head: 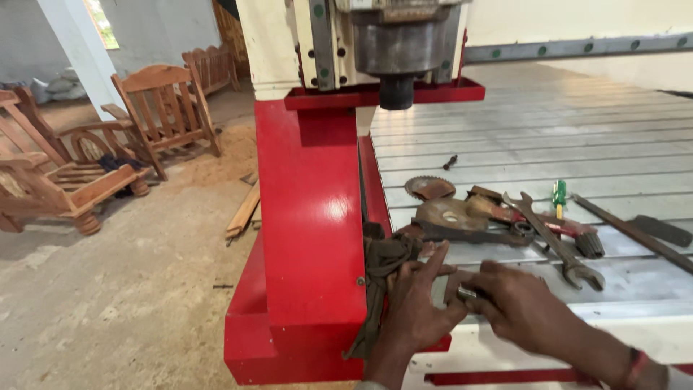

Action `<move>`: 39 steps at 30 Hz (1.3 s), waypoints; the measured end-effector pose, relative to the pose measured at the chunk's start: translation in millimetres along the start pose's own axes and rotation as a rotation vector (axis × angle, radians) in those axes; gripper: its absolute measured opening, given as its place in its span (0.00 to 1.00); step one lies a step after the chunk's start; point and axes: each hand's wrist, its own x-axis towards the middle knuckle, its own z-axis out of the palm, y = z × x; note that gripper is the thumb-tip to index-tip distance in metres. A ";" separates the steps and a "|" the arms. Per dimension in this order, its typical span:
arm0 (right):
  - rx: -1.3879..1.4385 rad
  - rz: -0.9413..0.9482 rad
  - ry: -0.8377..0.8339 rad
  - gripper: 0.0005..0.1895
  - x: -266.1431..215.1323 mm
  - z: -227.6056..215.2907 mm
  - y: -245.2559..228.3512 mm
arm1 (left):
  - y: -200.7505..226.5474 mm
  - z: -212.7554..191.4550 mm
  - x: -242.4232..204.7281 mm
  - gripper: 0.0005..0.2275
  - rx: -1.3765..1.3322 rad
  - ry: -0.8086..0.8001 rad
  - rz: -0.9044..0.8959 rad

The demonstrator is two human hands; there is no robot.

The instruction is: The person works on a large red machine, using hands and a wrench to loosen and remove parts near a spindle.

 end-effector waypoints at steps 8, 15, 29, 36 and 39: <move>0.009 0.011 0.020 0.17 7.8 -0.1 6.5 | -0.3 -0.2 1.1 0.43 0.024 0.008 0.019; 0.008 0.044 0.009 0.11 25.5 -7.4 28.3 | -3.0 1.8 0.7 0.43 0.002 0.021 0.024; -0.092 0.031 -0.081 0.11 13.2 -6.8 -6.1 | 5.4 -7.1 -0.5 0.41 -0.025 0.025 0.020; -0.141 -0.110 -0.073 0.10 24.4 -10.2 6.1 | 1.6 -2.1 -0.1 0.43 -0.052 0.005 0.012; -0.096 0.065 -0.142 0.13 8.8 -7.7 -3.4 | 0.4 -3.6 -0.3 0.42 -0.003 0.014 0.044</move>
